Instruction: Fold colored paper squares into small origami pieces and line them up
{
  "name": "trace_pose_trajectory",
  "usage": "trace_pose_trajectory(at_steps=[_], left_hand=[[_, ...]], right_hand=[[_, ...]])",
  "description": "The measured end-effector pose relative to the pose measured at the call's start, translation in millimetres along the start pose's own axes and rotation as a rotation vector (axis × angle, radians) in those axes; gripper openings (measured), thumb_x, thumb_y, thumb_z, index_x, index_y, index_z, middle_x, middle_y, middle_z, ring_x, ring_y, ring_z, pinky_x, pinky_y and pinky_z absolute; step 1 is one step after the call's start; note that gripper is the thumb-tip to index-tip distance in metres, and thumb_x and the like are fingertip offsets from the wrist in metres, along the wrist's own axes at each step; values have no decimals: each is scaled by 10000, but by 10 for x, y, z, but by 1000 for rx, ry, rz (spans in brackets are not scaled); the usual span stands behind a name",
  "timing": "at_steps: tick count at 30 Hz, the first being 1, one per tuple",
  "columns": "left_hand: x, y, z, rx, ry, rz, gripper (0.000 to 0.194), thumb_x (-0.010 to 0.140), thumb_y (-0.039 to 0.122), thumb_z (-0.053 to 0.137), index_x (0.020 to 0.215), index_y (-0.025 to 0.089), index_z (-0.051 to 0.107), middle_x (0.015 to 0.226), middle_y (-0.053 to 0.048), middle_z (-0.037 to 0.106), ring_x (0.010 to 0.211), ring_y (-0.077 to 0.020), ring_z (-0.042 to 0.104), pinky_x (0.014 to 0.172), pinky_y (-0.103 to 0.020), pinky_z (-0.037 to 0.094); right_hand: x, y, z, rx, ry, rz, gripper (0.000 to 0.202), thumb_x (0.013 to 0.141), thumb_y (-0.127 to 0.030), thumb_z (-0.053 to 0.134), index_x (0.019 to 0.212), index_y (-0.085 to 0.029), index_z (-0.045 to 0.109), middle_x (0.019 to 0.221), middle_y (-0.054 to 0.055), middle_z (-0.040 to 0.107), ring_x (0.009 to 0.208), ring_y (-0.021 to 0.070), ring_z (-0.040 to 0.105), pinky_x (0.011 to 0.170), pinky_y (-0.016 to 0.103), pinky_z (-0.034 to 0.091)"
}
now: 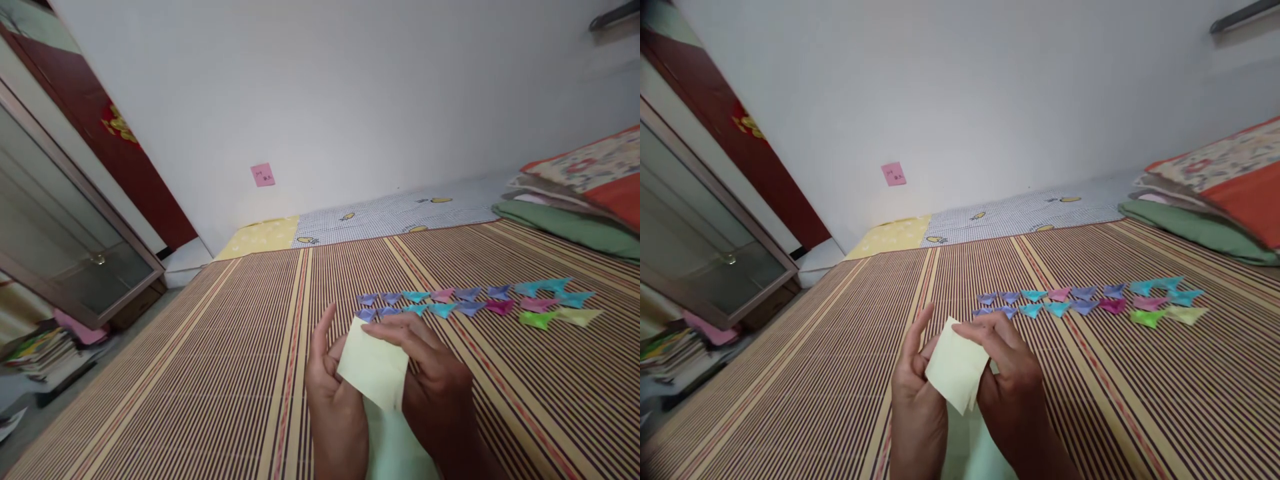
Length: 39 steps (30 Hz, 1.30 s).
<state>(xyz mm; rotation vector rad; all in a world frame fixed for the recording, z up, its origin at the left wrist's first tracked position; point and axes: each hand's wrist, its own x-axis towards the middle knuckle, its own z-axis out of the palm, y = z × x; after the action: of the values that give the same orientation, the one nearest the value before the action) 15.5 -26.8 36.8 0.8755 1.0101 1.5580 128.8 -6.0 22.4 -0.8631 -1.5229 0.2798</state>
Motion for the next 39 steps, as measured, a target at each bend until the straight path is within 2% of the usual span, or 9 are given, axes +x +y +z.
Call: trace_pose_trajectory(at_steps=[8, 11, 15, 19, 21, 24, 28, 32, 39], left_hand=[[-35, -1, 23, -38, -96, 28, 592, 874, 276, 738, 1440, 263, 566, 1294, -125, 717, 1178, -281, 681, 984, -374, 544], [-25, 75, -64, -4, -238, 11, 637, 853, 258, 773, 1454, 292, 563, 1353, -111, 691, 1256, -285, 631, 1056, -376, 493], [29, 154, -237, -176, -429, -148, 816, 833, 321, 801, 1558, 290, 429, 1257, -140, 733, 1118, -299, 695, 940, -405, 547], [89, 93, -271, -128, -300, -175, 354, 930, 380, 704, 1208, 161, 725, 1017, -126, 781, 906, -218, 726, 838, -323, 550], [108, 52, -237, -142, -276, -185, 235, 921, 357, 722, 992, 137, 764, 885, -89, 774, 788, -179, 717, 779, -292, 542], [122, 35, -196, -132, -280, -174, 202, 886, 331, 764, 875, 129, 759, 755, -47, 740, 677, -143, 682, 691, -246, 520], [134, 51, -198, -96, -153, -133, 216, 867, 336, 782, 909, 125, 764, 713, -28, 718, 618, -112, 638, 594, -194, 481], [158, 45, -178, -189, 25, -99, 233, 806, 336, 835, 906, 143, 751, 723, -18, 726, 610, -118, 658, 594, -201, 511], [156, 59, -68, -332, 107, -58, 262, 729, 308, 885, 863, 139, 735, 775, -47, 765, 681, -170, 734, 695, -267, 588]], right_hand=[[-8, 81, -76, 21, -18, 26, 317, 935, -124, 546, 1109, -293, 750, 1057, 50, 673, 978, 221, 677, 775, 317, 528], [15, 82, -120, 51, -5, 65, 277, 958, -157, 571, 1108, -296, 757, 1074, 57, 681, 1016, 231, 676, 803, 328, 536], [51, 91, -194, 31, -55, 53, 277, 951, -145, 600, 1113, -300, 764, 1058, 55, 682, 978, 217, 689, 755, 300, 550], [70, 96, -206, 54, -136, -13, 292, 956, -126, 583, 1114, -292, 764, 1035, 52, 676, 917, 197, 688, 708, 283, 546], [71, 91, -170, 88, -189, -55, 279, 955, -125, 589, 1103, -287, 761, 1019, 42, 678, 923, 191, 680, 731, 284, 540], [58, 85, -95, 99, -217, -64, 281, 963, -125, 573, 1118, -292, 738, 1028, 29, 700, 997, 198, 670, 818, 307, 533], [39, 91, -42, 14, -68, 30, 357, 932, -129, 587, 1241, -288, 667, 1089, 26, 733, 991, 206, 685, 877, 340, 531], [56, 75, -57, -30, 8, 139, 109, 958, -220, 599, 1026, -254, 678, 996, 18, 714, 927, 193, 676, 835, 320, 519], [77, 39, -6, -35, -64, 68, 113, 938, -261, 659, 837, -226, 622, 1007, 31, 666, 981, 197, 655, 869, 318, 488]])
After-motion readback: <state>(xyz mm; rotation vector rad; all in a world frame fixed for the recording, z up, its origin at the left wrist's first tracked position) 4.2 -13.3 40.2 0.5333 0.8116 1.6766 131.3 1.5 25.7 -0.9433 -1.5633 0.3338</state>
